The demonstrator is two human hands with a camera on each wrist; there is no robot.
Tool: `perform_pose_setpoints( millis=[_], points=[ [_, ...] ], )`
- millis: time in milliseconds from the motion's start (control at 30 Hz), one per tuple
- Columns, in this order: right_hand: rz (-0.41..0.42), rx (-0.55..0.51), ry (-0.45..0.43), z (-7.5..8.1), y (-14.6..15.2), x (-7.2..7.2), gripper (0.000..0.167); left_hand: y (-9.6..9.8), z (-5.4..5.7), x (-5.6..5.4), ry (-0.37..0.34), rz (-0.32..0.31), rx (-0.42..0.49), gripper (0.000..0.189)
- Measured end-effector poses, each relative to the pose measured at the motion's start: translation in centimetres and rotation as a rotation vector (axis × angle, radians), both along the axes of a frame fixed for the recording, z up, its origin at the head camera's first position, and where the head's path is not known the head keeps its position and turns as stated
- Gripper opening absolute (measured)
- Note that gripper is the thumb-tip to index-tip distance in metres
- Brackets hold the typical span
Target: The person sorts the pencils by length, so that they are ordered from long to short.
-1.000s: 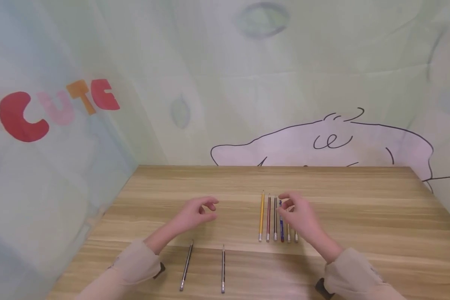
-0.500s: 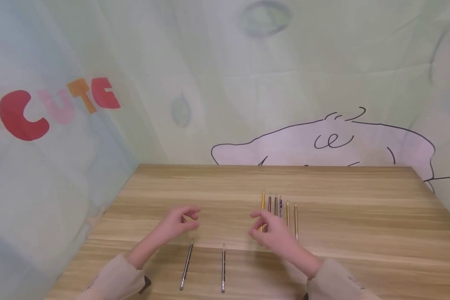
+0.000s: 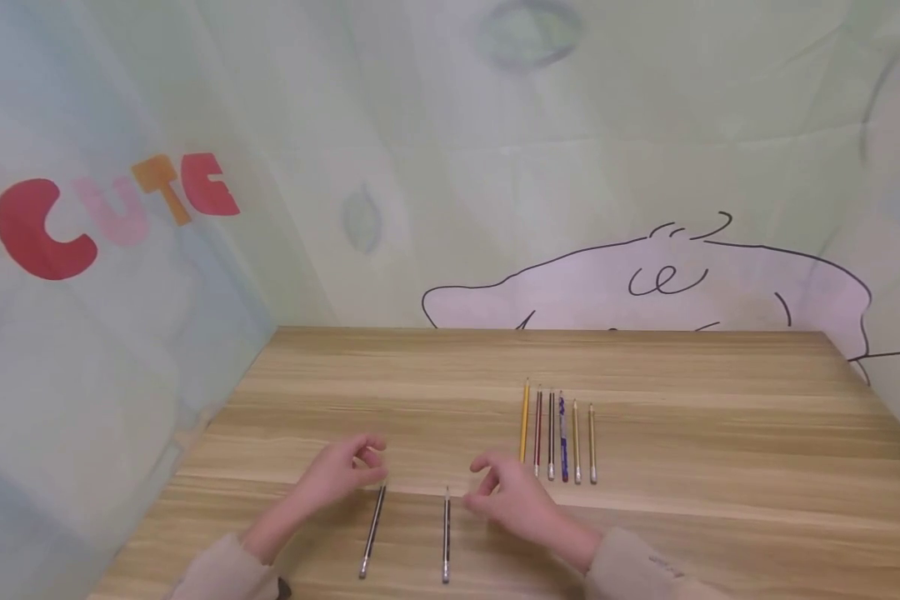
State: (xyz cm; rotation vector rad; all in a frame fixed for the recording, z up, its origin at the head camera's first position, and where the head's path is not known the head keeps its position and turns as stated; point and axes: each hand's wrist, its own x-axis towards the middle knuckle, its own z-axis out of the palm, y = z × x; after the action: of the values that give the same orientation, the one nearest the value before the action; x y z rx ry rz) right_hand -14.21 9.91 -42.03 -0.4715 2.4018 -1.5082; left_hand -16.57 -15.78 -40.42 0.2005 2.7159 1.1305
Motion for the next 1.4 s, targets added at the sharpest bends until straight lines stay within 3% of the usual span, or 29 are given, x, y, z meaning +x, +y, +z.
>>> perform_pose_setpoints(
  millis=[400, 867, 1400],
  points=[
    [0.018, -0.007, -0.048, -0.7, -1.7, 0.8, 0.04, -0.5, -0.6, 1.6, -0.023, 0.018, -0.078, 0.037],
    [0.036, 0.047, -0.04, -2.6, -3.2, 0.9, 0.036, -0.9, -1.2, 3.3, -0.088, -0.034, -0.076, 0.041],
    [0.021, 0.162, 0.001, -2.8, -4.5, 0.8, 0.042, -0.4, -1.3, 3.7, -0.051, -0.077, -0.162, 0.038]
  ],
)
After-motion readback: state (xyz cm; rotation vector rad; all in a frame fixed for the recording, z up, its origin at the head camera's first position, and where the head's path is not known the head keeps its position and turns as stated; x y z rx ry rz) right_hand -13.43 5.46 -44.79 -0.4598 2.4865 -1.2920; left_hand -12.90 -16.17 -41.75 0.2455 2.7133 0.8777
